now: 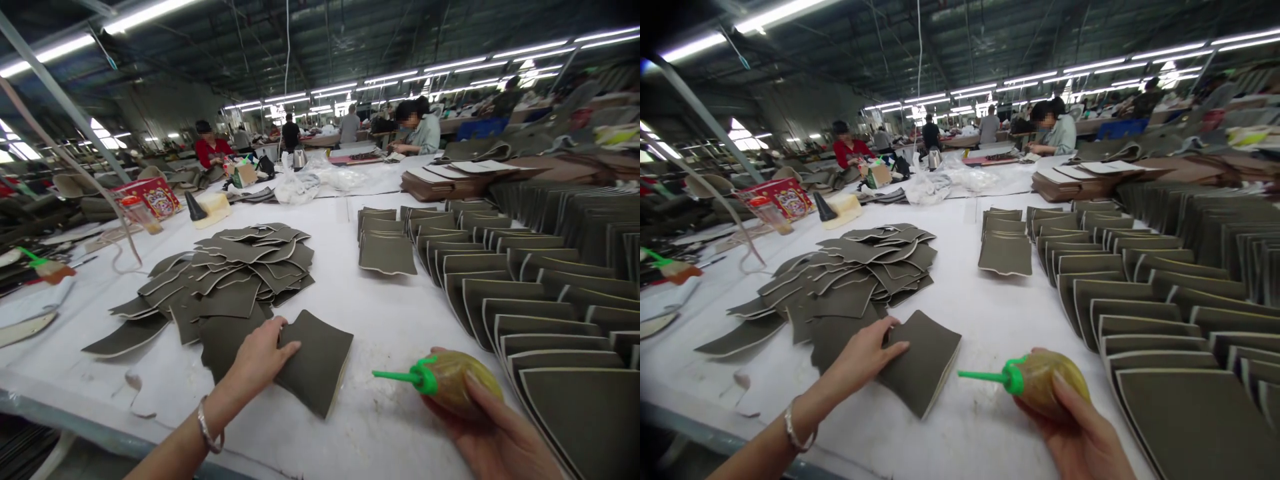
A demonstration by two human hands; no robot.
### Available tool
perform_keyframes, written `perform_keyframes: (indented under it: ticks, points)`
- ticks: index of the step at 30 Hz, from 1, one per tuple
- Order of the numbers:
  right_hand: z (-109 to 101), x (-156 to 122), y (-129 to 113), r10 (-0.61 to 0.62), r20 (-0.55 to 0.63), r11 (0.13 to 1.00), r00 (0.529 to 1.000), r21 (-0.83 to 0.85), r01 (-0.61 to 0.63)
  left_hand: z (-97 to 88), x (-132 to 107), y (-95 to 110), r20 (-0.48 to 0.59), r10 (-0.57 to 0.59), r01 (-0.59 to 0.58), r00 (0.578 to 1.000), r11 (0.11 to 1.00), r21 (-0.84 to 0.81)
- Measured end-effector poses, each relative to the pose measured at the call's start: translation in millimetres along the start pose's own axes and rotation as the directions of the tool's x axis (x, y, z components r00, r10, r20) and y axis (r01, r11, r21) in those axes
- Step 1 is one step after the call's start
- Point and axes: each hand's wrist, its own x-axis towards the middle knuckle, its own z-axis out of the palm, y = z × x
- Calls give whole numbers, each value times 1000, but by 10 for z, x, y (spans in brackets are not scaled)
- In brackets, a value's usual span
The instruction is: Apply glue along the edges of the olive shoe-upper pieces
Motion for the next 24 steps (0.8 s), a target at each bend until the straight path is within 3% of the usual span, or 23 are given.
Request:
perform_keyframes:
  ticks: [3, 5, 7, 9, 12, 15, 17, 21, 24]
  points:
    - [-119, 16, 49, -30, 82, 998, 996, -55, 35, 10, 66, -58, 133, 6, 35, 991, 951, -306]
    - [-143, 1, 66, -56, 91, 991, 994, -113, 66, -38, 68, -36, 186, 23, 91, 982, 808, -582]
    - [-114, -29, 73, -99, 77, 975, 992, -190, 112, -157, 34, 18, 201, 19, 139, 979, 659, -740]
    - [-36, -61, 73, -160, 54, 949, 986, -266, 169, -318, -18, 91, 180, 1, 141, 984, 611, -779]
    - [130, -93, 71, -255, 42, 898, 966, -361, 253, -523, -79, 212, 160, 12, 117, 987, 628, -769]
    - [280, -124, 75, -319, 78, 814, 944, -488, 316, -577, -74, 319, 157, 40, 94, 987, 644, -759]
    - [349, -165, 75, -298, 118, 794, 947, -520, 314, -540, -26, 360, 158, 48, 91, 986, 642, -761]
    - [392, -255, 60, -137, 141, 924, 980, -339, 178, -422, 166, 375, 167, 5, 129, 986, 612, -780]
    - [314, -252, 44, -45, 79, 991, 996, -123, 55, -325, 362, 420, 212, 7, 182, 977, 486, -855]
